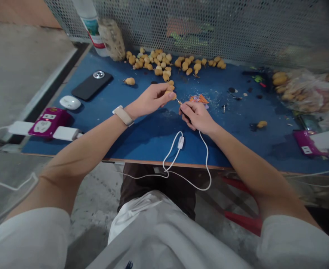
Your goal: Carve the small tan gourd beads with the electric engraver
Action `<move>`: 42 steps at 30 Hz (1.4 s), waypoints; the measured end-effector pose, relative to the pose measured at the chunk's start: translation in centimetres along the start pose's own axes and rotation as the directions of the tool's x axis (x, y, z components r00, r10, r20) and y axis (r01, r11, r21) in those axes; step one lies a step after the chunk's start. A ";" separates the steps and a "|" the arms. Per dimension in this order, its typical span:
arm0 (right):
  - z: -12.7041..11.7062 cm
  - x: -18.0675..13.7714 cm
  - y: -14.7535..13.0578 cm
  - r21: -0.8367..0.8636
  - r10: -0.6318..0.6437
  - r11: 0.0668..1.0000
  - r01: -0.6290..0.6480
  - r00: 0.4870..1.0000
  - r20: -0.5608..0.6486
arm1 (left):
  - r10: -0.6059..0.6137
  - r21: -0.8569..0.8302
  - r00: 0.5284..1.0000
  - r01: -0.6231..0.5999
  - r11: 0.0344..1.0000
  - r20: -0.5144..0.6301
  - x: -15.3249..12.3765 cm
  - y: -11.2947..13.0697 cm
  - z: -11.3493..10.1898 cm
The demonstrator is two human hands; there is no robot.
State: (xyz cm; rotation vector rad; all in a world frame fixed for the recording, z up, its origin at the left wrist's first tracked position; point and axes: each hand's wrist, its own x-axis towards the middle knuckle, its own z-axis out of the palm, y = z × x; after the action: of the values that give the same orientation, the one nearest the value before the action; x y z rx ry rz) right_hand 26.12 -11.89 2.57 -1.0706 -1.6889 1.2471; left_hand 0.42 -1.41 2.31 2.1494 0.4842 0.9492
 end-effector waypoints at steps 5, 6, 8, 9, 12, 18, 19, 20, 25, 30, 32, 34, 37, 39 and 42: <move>-0.4 -0.3 -0.6 -0.005 0.016 1.000 -0.015 0.999 0.038 | 0.012 0.031 1.000 -0.012 0.999 0.023 -0.1 0.2 -0.6; -0.5 -0.4 -0.7 -0.013 0.019 1.000 -0.018 0.999 0.035 | 0.004 0.036 1.000 -0.004 0.999 0.019 -0.1 0.3 -0.7; -0.7 -0.5 -0.9 -0.032 0.028 0.999 -0.027 0.999 0.026 | -0.016 0.038 1.000 0.015 0.999 0.002 -0.1 0.3 -0.9; -0.7 -0.5 -1.0 -0.042 0.032 0.999 -0.031 0.999 0.024 | -0.024 0.036 1.000 0.024 0.999 -0.006 -0.1 0.3 -0.9; -0.9 -0.5 -0.9 -0.073 0.031 0.997 -0.028 0.999 0.037 | -0.037 0.034 0.999 0.037 0.999 -0.002 0.0 0.1 -1.0; -0.7 -0.5 -1.1 -0.047 0.009 0.999 -0.007 0.999 0.038 | -0.056 -0.046 0.998 0.054 0.997 -0.029 0.1 0.3 -0.1; -0.7 -0.6 -1.1 -0.045 0.003 0.999 -0.002 0.999 0.032 | -0.067 -0.076 0.997 0.064 0.995 -0.036 0.1 0.4 0.3; -0.6 -0.6 -1.2 -0.045 -0.002 0.999 0.004 1.000 0.026 | -0.083 -0.105 0.996 0.079 0.991 -0.041 0.1 0.5 0.6; -0.2 -0.5 -1.1 -0.038 -0.016 0.999 0.017 1.000 0.023 | -0.181 -0.155 0.978 0.163 0.974 -0.107 0.1 0.9 1.7; 0.2 -0.6 -1.1 -0.043 -0.019 0.999 0.021 0.999 0.034 | -0.127 -0.028 0.977 0.124 0.992 -0.171 0.1 1.4 1.3; 0.3 -0.6 -1.1 -0.034 -0.025 0.999 0.026 0.999 0.037 | -0.080 0.034 0.981 0.087 0.996 -0.178 0.2 1.7 1.2; 0.4 -0.5 -1.1 -0.021 -0.028 0.999 0.029 0.999 0.042 | -0.051 0.070 0.981 0.065 0.995 -0.185 0.2 2.0 1.1; 0.4 -0.5 -0.9 -0.013 -0.018 1.000 0.019 0.999 0.039 | -0.044 0.072 0.979 0.060 0.996 -0.198 0.4 2.2 1.1; 0.3 -0.5 -0.7 -0.016 -0.014 1.000 0.015 1.000 0.028 | -0.056 0.047 0.977 0.067 0.997 -0.204 0.5 2.1 1.0; 0.2 -0.5 -0.7 -0.019 -0.016 1.000 0.017 1.000 0.021 | -0.072 -0.009 0.980 0.072 0.997 -0.186 0.4 1.5 0.9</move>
State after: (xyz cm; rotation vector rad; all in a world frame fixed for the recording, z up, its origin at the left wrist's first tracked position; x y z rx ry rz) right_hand 26.01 -12.54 3.15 -1.0560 -1.7254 1.2381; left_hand 1.44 -2.58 3.26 2.0362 0.6475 1.1149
